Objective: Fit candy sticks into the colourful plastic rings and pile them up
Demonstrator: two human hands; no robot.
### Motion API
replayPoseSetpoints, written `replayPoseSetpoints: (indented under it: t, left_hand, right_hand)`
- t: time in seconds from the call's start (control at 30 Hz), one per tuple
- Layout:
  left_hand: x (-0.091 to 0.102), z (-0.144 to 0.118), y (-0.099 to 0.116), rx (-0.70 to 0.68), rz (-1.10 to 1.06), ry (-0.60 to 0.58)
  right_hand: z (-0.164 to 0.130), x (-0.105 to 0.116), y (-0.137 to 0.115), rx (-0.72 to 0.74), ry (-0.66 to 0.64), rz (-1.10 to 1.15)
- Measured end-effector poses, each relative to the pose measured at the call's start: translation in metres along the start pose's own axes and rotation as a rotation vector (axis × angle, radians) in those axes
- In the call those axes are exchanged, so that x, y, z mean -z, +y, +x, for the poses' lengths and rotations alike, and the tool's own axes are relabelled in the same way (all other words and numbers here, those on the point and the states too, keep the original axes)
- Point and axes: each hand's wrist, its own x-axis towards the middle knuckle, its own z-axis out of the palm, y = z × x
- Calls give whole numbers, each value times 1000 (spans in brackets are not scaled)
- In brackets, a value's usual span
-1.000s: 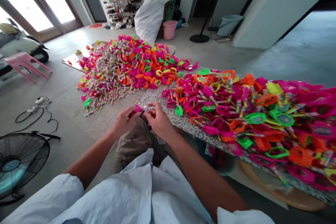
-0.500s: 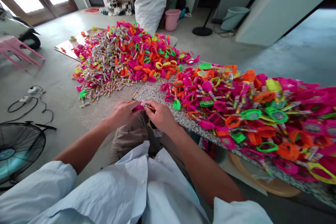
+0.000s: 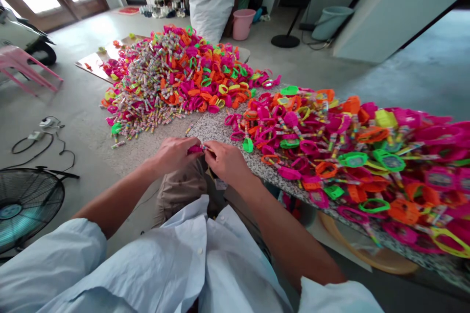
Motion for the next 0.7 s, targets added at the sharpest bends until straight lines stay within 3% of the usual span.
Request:
replayPoseSetpoints:
  t: [0.23,0.4,0.7]
  left_hand:
    - [-2,3,1,-60,-6,22]
    - [-5,4,0,-132,7,-37]
    - [-6,7,-2,-114,-68,-124]
  right_hand:
    - [6,7,-1,-82,-86,57]
    - [15,20,2,-111,-238,112]
    - [30,32,11,-104,-471,206]
